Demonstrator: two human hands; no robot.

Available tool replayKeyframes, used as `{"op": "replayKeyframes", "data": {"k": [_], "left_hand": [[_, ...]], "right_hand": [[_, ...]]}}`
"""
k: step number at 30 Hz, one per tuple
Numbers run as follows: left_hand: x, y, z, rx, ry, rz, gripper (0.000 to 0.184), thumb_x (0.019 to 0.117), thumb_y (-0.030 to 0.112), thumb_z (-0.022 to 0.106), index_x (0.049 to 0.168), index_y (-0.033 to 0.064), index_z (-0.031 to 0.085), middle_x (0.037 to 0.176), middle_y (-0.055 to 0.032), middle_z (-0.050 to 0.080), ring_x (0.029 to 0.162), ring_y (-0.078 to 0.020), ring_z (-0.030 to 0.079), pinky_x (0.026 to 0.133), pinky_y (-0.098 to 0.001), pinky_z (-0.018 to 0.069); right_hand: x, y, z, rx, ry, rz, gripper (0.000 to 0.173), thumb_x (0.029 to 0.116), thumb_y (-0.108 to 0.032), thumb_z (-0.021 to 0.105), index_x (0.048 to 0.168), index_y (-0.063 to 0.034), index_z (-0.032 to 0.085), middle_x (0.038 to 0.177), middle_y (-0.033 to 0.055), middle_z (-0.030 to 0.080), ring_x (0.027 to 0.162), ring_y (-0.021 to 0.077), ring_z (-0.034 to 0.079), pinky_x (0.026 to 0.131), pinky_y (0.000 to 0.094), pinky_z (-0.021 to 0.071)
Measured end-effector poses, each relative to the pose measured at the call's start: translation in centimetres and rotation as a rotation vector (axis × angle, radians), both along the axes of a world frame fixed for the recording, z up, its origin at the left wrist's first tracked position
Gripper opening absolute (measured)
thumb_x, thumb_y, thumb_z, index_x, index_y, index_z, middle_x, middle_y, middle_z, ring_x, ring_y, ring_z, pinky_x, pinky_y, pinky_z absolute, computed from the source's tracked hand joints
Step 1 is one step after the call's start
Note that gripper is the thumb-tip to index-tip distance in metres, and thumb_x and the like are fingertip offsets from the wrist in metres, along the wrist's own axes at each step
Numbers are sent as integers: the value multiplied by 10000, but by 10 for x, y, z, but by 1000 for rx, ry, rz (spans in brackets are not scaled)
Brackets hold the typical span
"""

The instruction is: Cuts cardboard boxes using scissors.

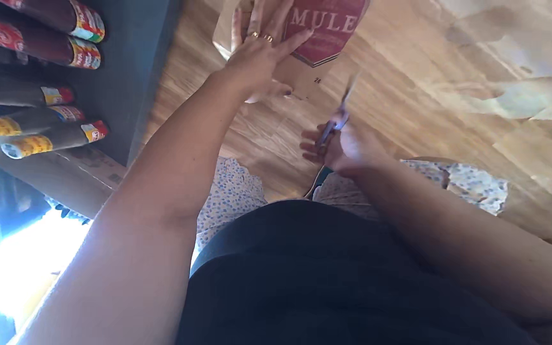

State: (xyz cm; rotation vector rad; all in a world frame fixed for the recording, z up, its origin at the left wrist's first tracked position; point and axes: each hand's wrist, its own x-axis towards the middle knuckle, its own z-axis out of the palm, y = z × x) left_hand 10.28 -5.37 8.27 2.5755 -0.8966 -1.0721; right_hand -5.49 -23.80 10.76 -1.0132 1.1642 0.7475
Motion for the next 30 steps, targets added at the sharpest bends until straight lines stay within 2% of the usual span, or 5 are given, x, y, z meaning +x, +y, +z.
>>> {"op": "replayKeyframes", "data": {"k": [5, 12, 18, 26, 30], "left_hand": [[-7, 0, -2, -51, -92, 30, 897, 883, 581, 719, 1632, 343, 288, 1734, -140, -69, 1558, -461, -164, 1153, -754, -113], [-23, -17, 11, 93, -25, 147, 832, 1003, 583, 550, 1669, 278, 156, 1719, -151, -154, 1544, -454, -222, 1149, -756, -121], [-22, -24, 14, 228, 12, 132, 854, 1014, 613, 497, 1675, 264, 83, 1704, -146, -221, 1523, -465, -270, 1143, -766, -112], [-20, -30, 19, 297, 37, 126, 910, 990, 643, 517, 1675, 269, 47, 1689, -167, -254, 1511, -486, -283, 1145, -757, -115], [-25, -29, 15, 281, 2, 126, 961, 958, 674, 548, 1674, 278, 44, 1690, -159, -252, 1516, -474, -280, 1151, -747, -115]], "right_hand": [[65, -24, -37, -84, -125, -342, 614, 1088, -574, 294, 1498, -120, 341, 1359, 121, 564, 1091, 267, 654, 839, 426, 577], [91, -5, -114, -80, -136, -313, 646, 1072, -612, 263, 1368, -77, 474, 1162, 121, 609, 943, 226, 595, 776, 424, 505], [100, -13, -152, -67, -119, -320, 702, 1067, -605, 331, 1521, -75, 415, 1447, 194, 538, 1279, 334, 550, 999, 558, 471], [103, -25, -168, -8, -156, -367, 488, 1085, -553, 339, 1156, -110, 529, 830, 16, 544, 666, 134, 511, 624, 332, 472], [103, -31, -151, 41, -204, -225, 650, 1071, -608, 334, 1436, -94, 490, 1247, 106, 628, 1010, 205, 609, 826, 397, 506]]}}
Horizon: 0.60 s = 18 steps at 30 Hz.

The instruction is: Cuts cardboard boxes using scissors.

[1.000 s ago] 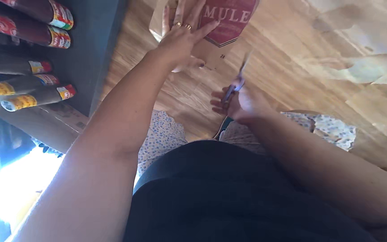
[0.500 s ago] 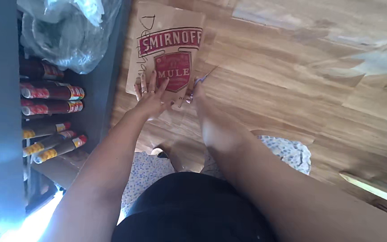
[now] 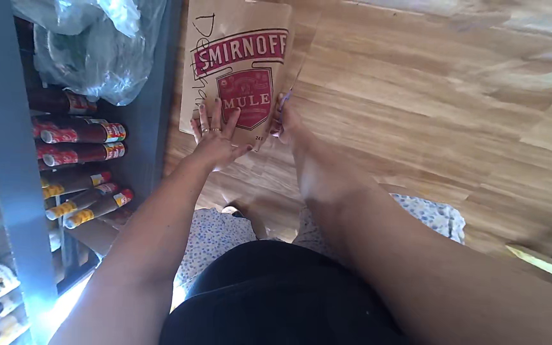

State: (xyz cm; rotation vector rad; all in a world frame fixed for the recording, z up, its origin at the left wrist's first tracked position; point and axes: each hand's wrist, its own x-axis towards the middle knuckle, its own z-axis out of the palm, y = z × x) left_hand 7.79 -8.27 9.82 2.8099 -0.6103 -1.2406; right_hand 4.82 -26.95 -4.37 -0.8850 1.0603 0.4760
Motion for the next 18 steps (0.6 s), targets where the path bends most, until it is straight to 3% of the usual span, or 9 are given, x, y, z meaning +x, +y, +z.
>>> {"op": "replayKeyframes", "data": {"k": [2, 3, 4, 8, 9, 10, 11, 14, 18], "left_hand": [[1, 0, 0, -11, -5, -1, 961, 959, 669, 555, 1674, 275, 49, 1693, -156, -247, 1514, -482, -278, 1145, -759, -113], [2, 0, 0, -16, -4, -1, 958, 959, 669, 554, 1675, 275, 55, 1694, -157, -243, 1516, -484, -274, 1145, -759, -112], [1, 0, 0, -18, 2, 2, 954, 959, 672, 551, 1674, 278, 57, 1695, -154, -240, 1517, -480, -272, 1147, -750, -114], [2, -2, 3, 7, 32, 12, 948, 969, 659, 547, 1673, 283, 37, 1687, -150, -264, 1516, -469, -284, 1152, -741, -123], [3, -2, 3, 7, 27, 12, 949, 968, 660, 549, 1674, 282, 39, 1688, -151, -263, 1517, -467, -283, 1150, -745, -122], [4, -2, 2, 10, 22, 8, 952, 966, 670, 540, 1673, 284, 34, 1688, -151, -263, 1517, -468, -282, 1149, -749, -120], [4, -1, 2, 11, 19, 6, 956, 962, 678, 537, 1673, 285, 34, 1689, -147, -263, 1518, -467, -280, 1149, -749, -117], [4, 2, 2, 5, 15, 12, 958, 954, 685, 545, 1673, 293, 49, 1693, -140, -255, 1523, -459, -276, 1154, -747, -119], [3, 3, 6, 28, 17, 23, 959, 947, 705, 536, 1672, 310, 46, 1695, -132, -253, 1528, -451, -268, 1171, -727, -111]], "right_hand": [[1, -2, 3, -9, 9, 23, 669, 1070, -608, 343, 1508, -109, 424, 1376, 116, 597, 1159, 243, 597, 911, 457, 492], [0, 0, -3, -11, 14, 13, 678, 1068, -613, 343, 1522, -112, 405, 1380, 122, 597, 1168, 254, 607, 916, 469, 509], [-1, 6, -11, -37, 21, -10, 674, 1064, -625, 334, 1479, -105, 440, 1262, 122, 630, 1032, 236, 629, 812, 435, 527], [-4, 15, -25, -62, 58, -88, 656, 1077, -600, 307, 1423, -71, 484, 1080, 119, 626, 834, 207, 600, 717, 399, 519], [-3, 16, -24, -63, 68, -128, 622, 1078, -601, 297, 1353, -79, 493, 953, 73, 561, 720, 168, 533, 631, 360, 482], [-2, 16, -20, -39, 80, -169, 606, 1076, -606, 288, 1305, -83, 492, 904, 49, 514, 695, 158, 505, 620, 351, 473], [-3, 16, -17, -5, 90, -201, 625, 1069, -618, 284, 1304, -78, 495, 942, 60, 519, 755, 175, 521, 676, 375, 487], [-6, 14, -21, 79, 53, -264, 703, 1061, -628, 316, 1489, -82, 425, 1340, 177, 563, 1151, 301, 586, 924, 504, 517], [-9, 22, -23, 88, -6, -300, 692, 1057, -656, 260, 1513, -155, 403, 1365, 155, 580, 1200, 295, 605, 936, 523, 539]]}}
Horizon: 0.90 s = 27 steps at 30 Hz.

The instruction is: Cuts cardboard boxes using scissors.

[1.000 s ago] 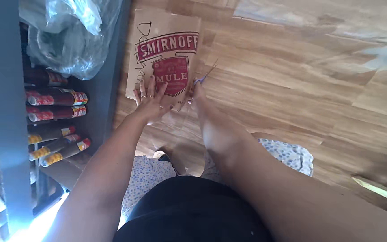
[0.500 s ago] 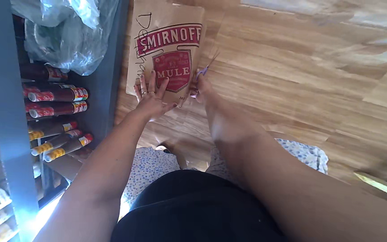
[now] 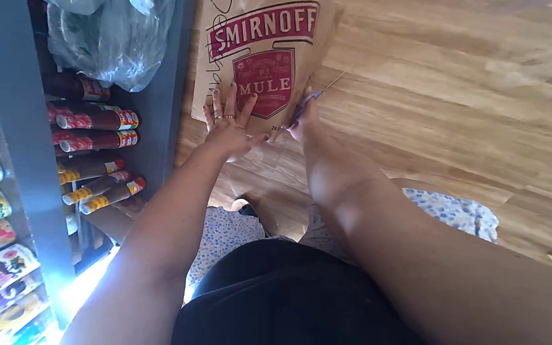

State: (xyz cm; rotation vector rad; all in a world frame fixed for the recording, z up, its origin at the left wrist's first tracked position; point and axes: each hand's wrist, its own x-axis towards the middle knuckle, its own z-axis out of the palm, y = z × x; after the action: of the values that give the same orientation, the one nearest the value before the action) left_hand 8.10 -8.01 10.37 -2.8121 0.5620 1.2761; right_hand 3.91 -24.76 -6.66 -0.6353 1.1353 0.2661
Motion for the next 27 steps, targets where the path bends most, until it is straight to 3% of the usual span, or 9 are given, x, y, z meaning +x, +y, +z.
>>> {"op": "replayKeyframes", "data": {"k": [2, 5, 7, 9, 11, 13, 16, 22, 27], "left_hand": [[2, -1, -2, -9, -11, -3, 960, 942, 716, 533, 1670, 321, 47, 1698, -128, -247, 1529, -460, -260, 1171, -729, -105], [2, -4, -2, -8, 9, 14, 956, 937, 726, 530, 1667, 348, 42, 1696, -108, -260, 1527, -443, -277, 1165, -731, -113], [1, -14, 1, -22, 17, 76, 984, 918, 726, 568, 1668, 336, 64, 1706, -114, -231, 1533, -445, -261, 1145, -760, -99], [-2, -37, 1, -65, -48, 186, 1056, 869, 751, 618, 1670, 292, 106, 1710, -205, -145, 1538, -513, -174, 1142, -785, -49], [-5, -60, -5, -40, -73, 249, 1110, 846, 775, 621, 1670, 321, 33, 1678, -275, -187, 1514, -567, -173, 1138, -782, -30], [-6, -70, -12, 29, -83, 253, 1116, 862, 751, 620, 1658, 356, -56, 1660, -264, -259, 1506, -564, -208, 1139, -780, -29], [-4, -73, -14, 77, -73, 228, 1080, 898, 731, 586, 1650, 359, -94, 1656, -252, -281, 1504, -565, -213, 1123, -796, -30], [-6, -77, -14, 96, -102, 232, 1044, 911, 719, 571, 1656, 363, -69, 1661, -266, -255, 1506, -579, -185, 1109, -817, 0], [-7, -80, -13, 114, -110, 230, 1034, 920, 729, 545, 1658, 344, -67, 1671, -269, -225, 1512, -577, -164, 1116, -809, 5]], "right_hand": [[1, 0, -2, -23, 8, 4, 698, 1049, -673, 269, 1492, -159, 433, 1318, 149, 601, 1144, 282, 620, 891, 499, 545], [-1, -4, -8, 4, 13, 35, 708, 1046, -675, 295, 1501, -152, 434, 1364, 144, 589, 1210, 278, 605, 968, 494, 532], [-1, -6, -11, 12, 8, 78, 705, 1044, -678, 295, 1476, -144, 455, 1318, 138, 607, 1166, 266, 620, 940, 469, 540], [-1, -10, -16, 29, -49, 106, 700, 1048, -674, 282, 1474, -146, 451, 1307, 126, 611, 1161, 251, 623, 941, 451, 547], [-4, -11, -21, 47, -84, 88, 683, 1059, -649, 289, 1495, -144, 434, 1361, 126, 589, 1225, 251, 591, 996, 456, 518], [-6, -11, -20, 28, -83, 63, 664, 1058, -640, 322, 1480, -142, 447, 1342, 119, 605, 1216, 248, 608, 986, 466, 536], [-7, -12, -16, -4, -21, 67, 694, 1052, -651, 332, 1504, -135, 431, 1357, 137, 602, 1225, 266, 610, 993, 474, 537], [-13, -13, -4, -138, 92, 82, 691, 1032, -630, 448, 1474, -100, 474, 1343, 141, 614, 1221, 266, 612, 980, 488, 541], [-16, -2, 26, -290, 203, 10, 720, 1018, -591, 531, 1449, -16, 489, 1311, 202, 622, 1207, 294, 617, 998, 512, 532]]}}
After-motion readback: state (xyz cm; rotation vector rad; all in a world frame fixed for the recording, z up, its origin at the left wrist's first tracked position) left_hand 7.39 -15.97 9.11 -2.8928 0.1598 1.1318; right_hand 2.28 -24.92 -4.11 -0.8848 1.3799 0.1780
